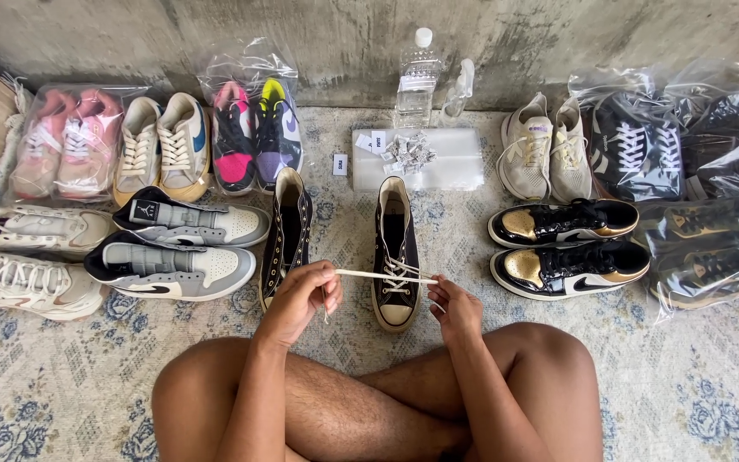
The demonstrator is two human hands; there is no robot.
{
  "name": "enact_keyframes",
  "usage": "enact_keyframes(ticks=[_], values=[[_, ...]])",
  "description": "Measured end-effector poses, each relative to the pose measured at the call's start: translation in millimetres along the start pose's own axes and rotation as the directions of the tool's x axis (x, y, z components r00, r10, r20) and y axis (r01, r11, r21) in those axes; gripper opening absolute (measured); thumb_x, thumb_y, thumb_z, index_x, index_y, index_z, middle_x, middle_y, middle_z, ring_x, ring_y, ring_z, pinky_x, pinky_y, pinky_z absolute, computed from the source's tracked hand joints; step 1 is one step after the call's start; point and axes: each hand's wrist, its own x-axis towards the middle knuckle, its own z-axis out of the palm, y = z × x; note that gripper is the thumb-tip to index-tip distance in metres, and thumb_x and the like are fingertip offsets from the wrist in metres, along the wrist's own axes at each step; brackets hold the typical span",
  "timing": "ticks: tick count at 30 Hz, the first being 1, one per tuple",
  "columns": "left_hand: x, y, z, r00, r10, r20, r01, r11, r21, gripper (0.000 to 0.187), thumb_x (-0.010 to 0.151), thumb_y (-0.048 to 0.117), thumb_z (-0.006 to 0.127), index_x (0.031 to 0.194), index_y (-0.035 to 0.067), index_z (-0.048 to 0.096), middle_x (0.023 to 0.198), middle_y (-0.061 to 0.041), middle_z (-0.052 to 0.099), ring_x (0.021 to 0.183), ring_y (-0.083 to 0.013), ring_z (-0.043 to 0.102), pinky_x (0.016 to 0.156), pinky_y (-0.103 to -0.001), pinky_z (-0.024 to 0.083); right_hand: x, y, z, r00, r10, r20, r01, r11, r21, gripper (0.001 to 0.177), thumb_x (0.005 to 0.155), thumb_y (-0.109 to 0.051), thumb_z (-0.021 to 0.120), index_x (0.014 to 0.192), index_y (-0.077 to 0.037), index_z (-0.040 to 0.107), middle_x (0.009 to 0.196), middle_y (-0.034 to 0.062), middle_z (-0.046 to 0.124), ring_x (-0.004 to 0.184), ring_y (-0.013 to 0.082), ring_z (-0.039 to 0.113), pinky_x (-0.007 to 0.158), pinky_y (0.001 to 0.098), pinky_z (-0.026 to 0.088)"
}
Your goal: A person sitting on a rug lacing up a black high-top sneaker, carefully threading the laces through each eyelet.
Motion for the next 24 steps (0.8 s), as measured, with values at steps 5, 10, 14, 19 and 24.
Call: enact_keyframes(ticks=[5,10,14,19,24], values=[[-10.6,23.3,8.0,0.985,0.157,-0.079,-0.169,0.968,-0.185,0.030,0.104,0.016,0.048,0.076,0.007,0.052,0.056,-0.008,0.046,0.054,-0.0218,0.052,0.054,-0.034,0.046,-2.9,-0.4,-2.4,0.995,0.033,-0.093,-0.038,0.998,-0.057,0.025,0.091,-0.016,0.073,0.108,0.002,0.074,0.086,0.0136,0.075,0.070,0.0203,0.068,0.066,0.0360,0.051],[-10.3,13.0,-18.0,0.948,0.259,-0.187,-0.312,0.877,-0.365,0.032,0.105,0.014,0.047,0.074,0.009,0.049,0.053,-0.008,0.044,0.054,-0.0232,0.048,0.059,-0.036,0.043,12.7,6.1,-8.1,0.987,0.070,-0.144,-0.090,0.986,-0.142,0.026,0.089,-0.017,0.077,0.103,0.004,0.077,0.085,0.0193,0.076,0.070,0.0257,0.071,0.067,0.0406,0.053],[-13.2,42.9,-23.4,0.908,0.355,-0.225,-0.418,0.818,-0.395,0.030,0.106,0.021,0.045,0.078,0.015,0.051,0.055,-0.003,0.049,0.055,-0.0186,0.050,0.064,-0.035,0.044,20.5,7.2,-0.5,0.985,0.090,-0.146,-0.115,0.977,-0.178,0.027,0.089,-0.017,0.075,0.106,0.005,0.076,0.082,0.0186,0.075,0.067,0.0262,0.071,0.067,0.0437,0.054],[-17.6,59.7,-13.5,0.909,0.354,-0.220,-0.416,0.799,-0.435,0.030,0.105,0.022,0.045,0.076,0.018,0.048,0.056,-0.001,0.048,0.053,-0.0174,0.049,0.063,-0.033,0.042,15.5,9.5,0.4,0.986,0.084,-0.141,-0.111,0.974,-0.196,0.028,0.090,-0.017,0.075,0.104,0.007,0.075,0.080,0.0191,0.073,0.066,0.0260,0.069,0.068,0.0455,0.056],[-15.3,54.6,-13.9,0.907,0.360,-0.217,-0.420,0.787,-0.452,0.033,0.104,0.023,0.045,0.071,0.021,0.044,0.051,0.003,0.043,0.049,-0.0144,0.044,0.062,-0.032,0.041,22.0,13.0,-2.0,0.979,0.082,-0.188,-0.127,0.962,-0.241,0.028,0.090,-0.018,0.073,0.105,0.005,0.076,0.082,0.0166,0.074,0.065,0.0232,0.069,0.063,0.0413,0.055]])
